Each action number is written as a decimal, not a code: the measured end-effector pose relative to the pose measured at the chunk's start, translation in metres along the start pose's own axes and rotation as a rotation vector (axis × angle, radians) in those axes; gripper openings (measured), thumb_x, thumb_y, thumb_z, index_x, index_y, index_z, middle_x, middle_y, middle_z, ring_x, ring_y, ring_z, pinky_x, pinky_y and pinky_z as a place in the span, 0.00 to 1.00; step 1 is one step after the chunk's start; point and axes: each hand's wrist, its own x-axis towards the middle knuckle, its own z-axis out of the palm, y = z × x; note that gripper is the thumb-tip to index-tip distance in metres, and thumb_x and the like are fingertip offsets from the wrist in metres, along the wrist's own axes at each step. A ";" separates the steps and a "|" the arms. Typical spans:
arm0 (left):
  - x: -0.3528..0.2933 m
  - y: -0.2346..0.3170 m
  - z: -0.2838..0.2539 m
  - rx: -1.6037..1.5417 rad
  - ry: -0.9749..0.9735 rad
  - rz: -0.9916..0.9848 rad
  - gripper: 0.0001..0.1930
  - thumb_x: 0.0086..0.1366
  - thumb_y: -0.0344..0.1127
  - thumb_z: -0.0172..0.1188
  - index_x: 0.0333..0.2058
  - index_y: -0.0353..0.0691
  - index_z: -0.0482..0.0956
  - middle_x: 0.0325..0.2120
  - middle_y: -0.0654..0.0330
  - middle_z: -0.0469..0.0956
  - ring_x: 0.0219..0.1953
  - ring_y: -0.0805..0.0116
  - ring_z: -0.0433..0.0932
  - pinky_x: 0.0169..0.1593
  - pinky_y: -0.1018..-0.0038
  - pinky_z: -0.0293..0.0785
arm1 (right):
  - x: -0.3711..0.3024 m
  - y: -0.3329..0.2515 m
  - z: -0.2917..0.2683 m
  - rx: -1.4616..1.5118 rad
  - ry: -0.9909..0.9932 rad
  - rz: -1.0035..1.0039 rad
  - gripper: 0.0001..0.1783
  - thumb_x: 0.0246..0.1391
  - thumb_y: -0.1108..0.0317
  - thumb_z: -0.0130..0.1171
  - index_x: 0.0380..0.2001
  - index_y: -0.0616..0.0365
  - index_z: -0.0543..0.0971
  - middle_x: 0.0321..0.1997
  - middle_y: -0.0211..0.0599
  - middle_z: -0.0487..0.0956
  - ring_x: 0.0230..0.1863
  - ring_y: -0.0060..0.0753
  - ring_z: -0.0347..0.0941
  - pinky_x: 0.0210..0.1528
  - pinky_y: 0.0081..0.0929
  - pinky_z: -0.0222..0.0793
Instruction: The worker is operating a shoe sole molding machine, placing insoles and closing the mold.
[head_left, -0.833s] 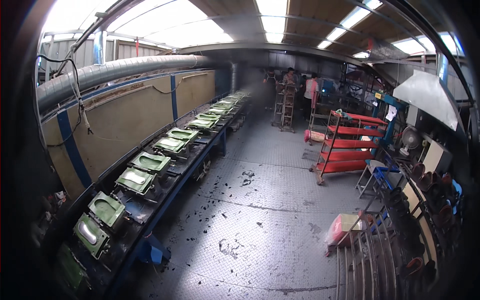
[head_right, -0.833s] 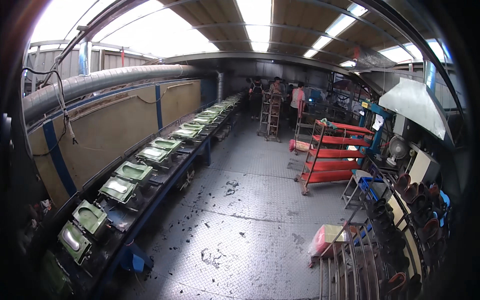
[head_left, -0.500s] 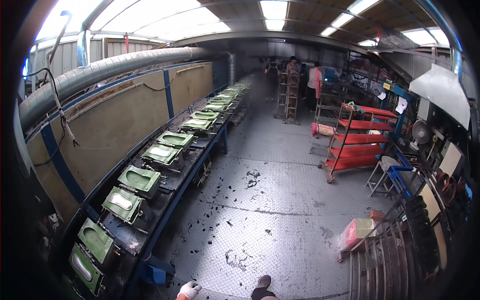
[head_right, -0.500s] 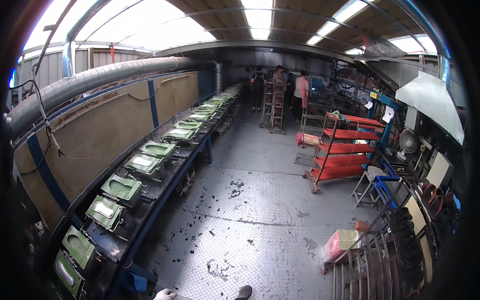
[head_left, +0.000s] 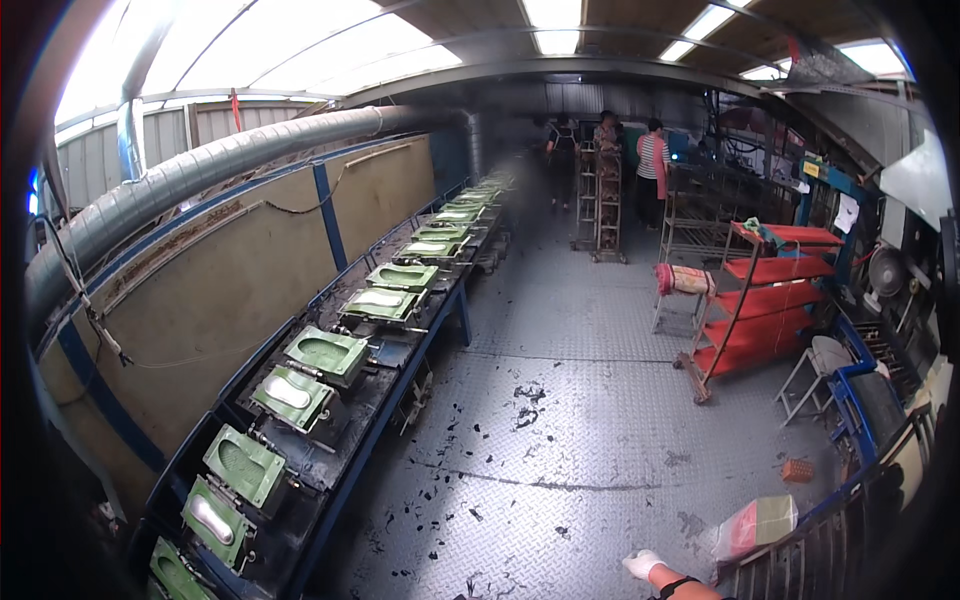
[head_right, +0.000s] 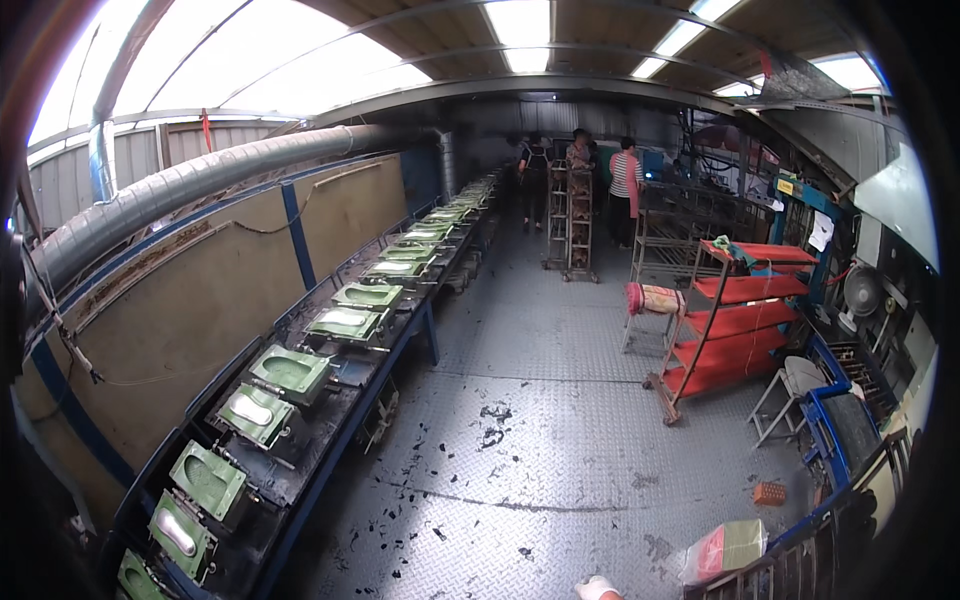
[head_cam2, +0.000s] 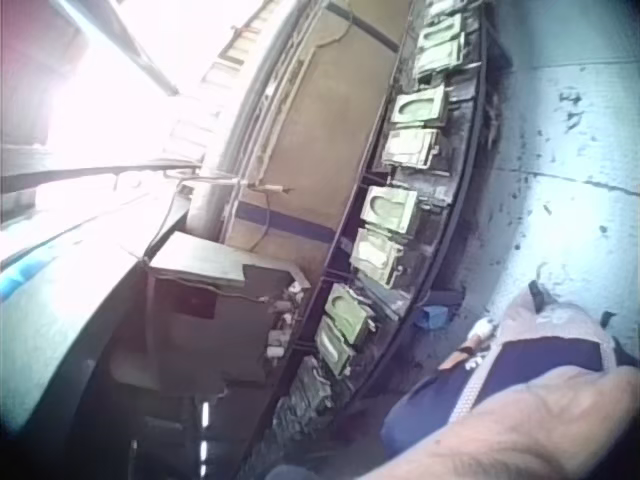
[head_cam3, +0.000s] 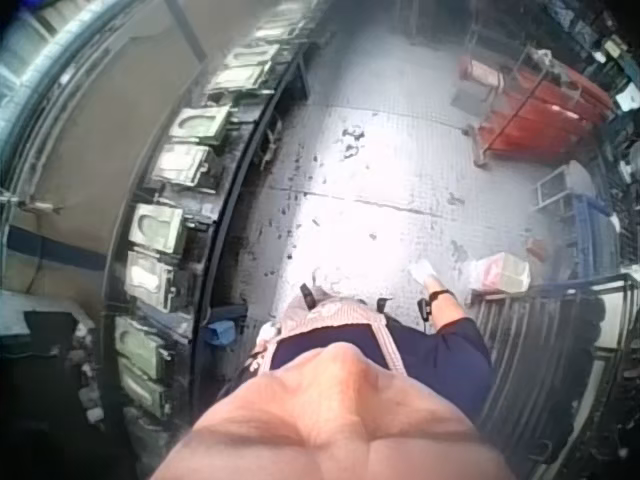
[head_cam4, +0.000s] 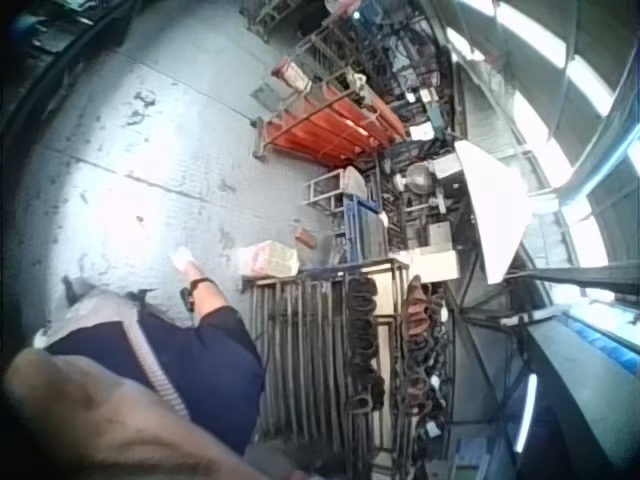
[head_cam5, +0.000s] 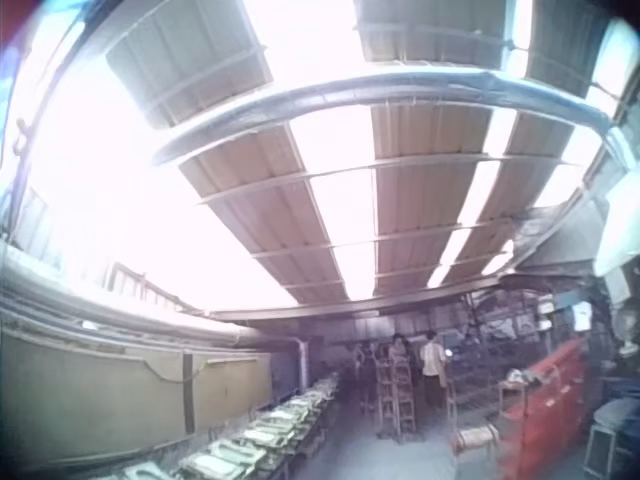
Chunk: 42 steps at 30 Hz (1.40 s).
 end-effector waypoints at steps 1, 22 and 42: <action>0.012 0.044 -0.014 0.042 0.031 -0.017 0.16 0.74 0.40 0.50 0.50 0.45 0.85 0.46 0.52 0.83 0.53 0.53 0.78 0.58 0.59 0.73 | 0.023 -0.025 -0.024 0.056 0.021 0.003 0.27 0.58 0.44 0.57 0.45 0.56 0.86 0.44 0.48 0.87 0.51 0.47 0.83 0.56 0.39 0.74; 0.532 0.617 -0.338 0.293 0.201 0.283 0.24 0.67 0.48 0.63 0.53 0.35 0.81 0.53 0.47 0.82 0.55 0.49 0.79 0.57 0.60 0.75 | 0.298 -0.215 -0.162 -0.090 -0.064 0.112 0.30 0.64 0.46 0.46 0.50 0.59 0.84 0.58 0.56 0.80 0.61 0.61 0.75 0.62 0.49 0.71; 0.832 0.867 -0.353 -0.233 0.146 0.152 0.09 0.70 0.38 0.57 0.34 0.40 0.81 0.20 0.58 0.77 0.19 0.66 0.73 0.23 0.66 0.70 | 0.875 -0.432 -0.622 -0.250 0.279 -0.164 0.27 0.66 0.50 0.44 0.45 0.59 0.86 0.50 0.60 0.83 0.52 0.60 0.81 0.54 0.52 0.76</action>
